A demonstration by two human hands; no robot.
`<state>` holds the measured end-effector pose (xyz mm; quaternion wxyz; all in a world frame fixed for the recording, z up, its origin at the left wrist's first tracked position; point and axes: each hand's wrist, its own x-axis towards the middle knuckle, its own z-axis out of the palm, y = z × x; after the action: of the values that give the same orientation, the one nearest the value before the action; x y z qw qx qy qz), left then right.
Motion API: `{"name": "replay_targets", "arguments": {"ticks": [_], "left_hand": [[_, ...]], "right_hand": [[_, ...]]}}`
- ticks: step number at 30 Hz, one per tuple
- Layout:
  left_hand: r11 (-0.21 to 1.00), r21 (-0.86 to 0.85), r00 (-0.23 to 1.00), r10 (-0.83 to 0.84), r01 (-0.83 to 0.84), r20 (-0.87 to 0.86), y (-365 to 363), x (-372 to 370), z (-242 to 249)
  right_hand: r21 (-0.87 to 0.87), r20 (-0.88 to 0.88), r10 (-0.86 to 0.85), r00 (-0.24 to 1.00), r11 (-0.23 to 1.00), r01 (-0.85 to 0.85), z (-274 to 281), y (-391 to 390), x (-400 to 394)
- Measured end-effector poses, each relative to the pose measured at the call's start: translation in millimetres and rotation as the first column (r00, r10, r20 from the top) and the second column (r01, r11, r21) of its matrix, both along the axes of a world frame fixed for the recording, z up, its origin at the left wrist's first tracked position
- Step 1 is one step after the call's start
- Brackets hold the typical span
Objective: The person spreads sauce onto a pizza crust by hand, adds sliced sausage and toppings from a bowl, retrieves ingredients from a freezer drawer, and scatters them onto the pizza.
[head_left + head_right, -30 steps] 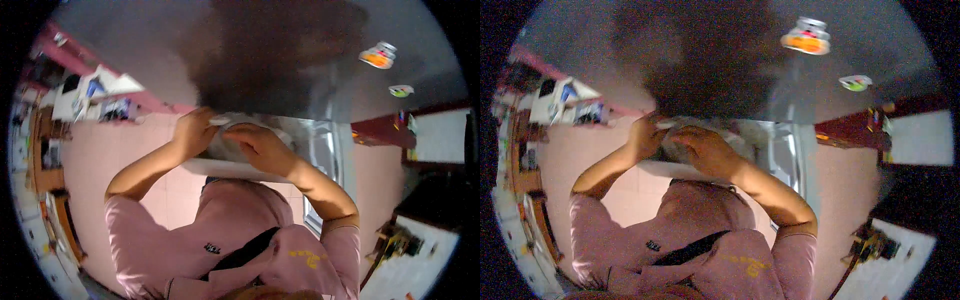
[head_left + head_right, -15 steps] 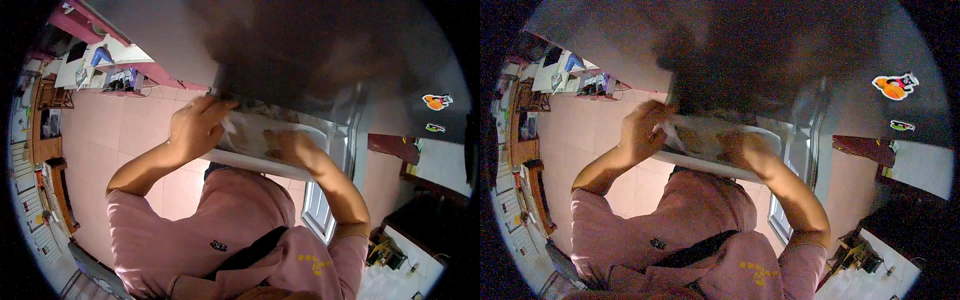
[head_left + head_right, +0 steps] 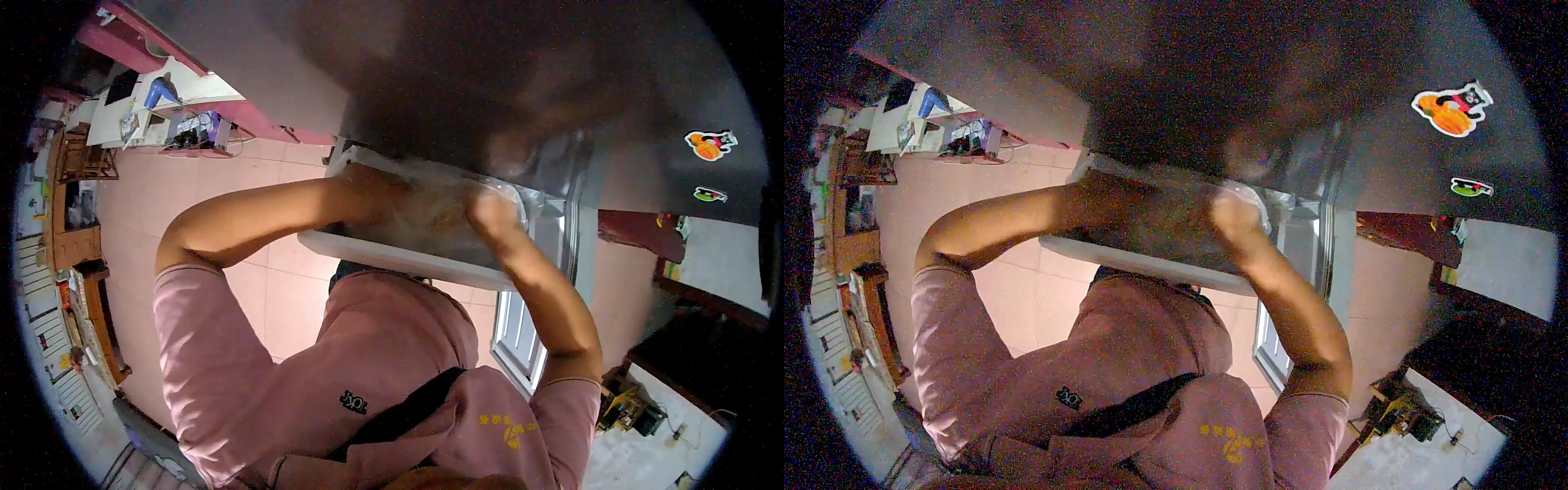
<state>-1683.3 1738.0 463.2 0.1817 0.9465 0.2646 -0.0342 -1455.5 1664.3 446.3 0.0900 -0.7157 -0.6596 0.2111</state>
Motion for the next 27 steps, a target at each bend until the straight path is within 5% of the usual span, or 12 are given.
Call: {"name": "replay_targets", "arguments": {"ticks": [3,5,7,10,12,15,18,21,23,24,26,27], "left_hand": [[0.994,0.057,0.995,0.096,-0.094,-0.040,8.2,-1.7,-5.0],[0.999,0.042,0.977,0.018,-0.009,-0.213,15.7,-6.0,31.5],[1.000,-0.023,0.978,-0.022,0.017,-0.209,20.5,-14.7,34.6],[0.978,-0.204,0.996,0.049,-0.034,0.071,24.7,-39.5,-12.0],[0.924,-0.368,0.950,0.199,-0.100,0.242,25.9,-48.3,-18.3],[0.796,-0.578,0.906,0.361,-0.178,0.219,32.7,-52.9,0.6],[0.816,-0.482,0.869,0.455,-0.319,0.196,19.1,-51.8,18.0],[0.778,-0.503,0.845,0.511,-0.375,0.160,20.6,-53.2,8.5],[0.822,-0.441,0.854,0.481,-0.361,0.200,19.4,-55.2,8.9],[0.842,-0.408,0.859,0.464,-0.352,0.217,18.7,-55.7,10.1],[0.847,-0.382,0.867,0.462,-0.370,0.185,18.0,-54.2,15.7],[0.850,-0.368,0.871,0.461,-0.378,0.170,17.1,-52.6,17.4]], "right_hand": [[0.075,0.028,0.040,0.999,0.996,-0.042,-2.7,3.1,2.4],[0.106,0.035,0.136,0.990,0.985,-0.139,12.3,2.5,-6.2],[0.139,0.010,0.296,0.955,0.946,-0.294,38.6,1.1,-23.9],[0.283,-0.005,0.524,0.852,0.818,-0.501,60.5,4.6,-59.6],[0.233,-0.218,0.467,0.857,0.878,-0.419,67.2,11.4,-80.8],[-0.013,-0.419,0.302,0.856,0.941,-0.338,53.8,19.5,-87.1],[-0.271,-0.187,0.363,0.913,0.874,-0.403,63.9,19.3,-85.4],[-0.258,0.001,0.488,0.873,0.844,-0.471,47.2,9.7,-62.8],[-0.119,-0.250,0.468,0.848,0.854,-0.506,26.0,1.3,-35.5],[-0.036,-0.516,0.401,0.757,0.873,-0.486,26.6,-2.0,-26.1],[-0.087,-0.525,0.361,0.771,0.878,-0.470,26.7,-6.6,-18.8],[-0.215,-0.268,0.403,0.875,0.860,-0.462,47.2,-4.2,-26.9]]}}
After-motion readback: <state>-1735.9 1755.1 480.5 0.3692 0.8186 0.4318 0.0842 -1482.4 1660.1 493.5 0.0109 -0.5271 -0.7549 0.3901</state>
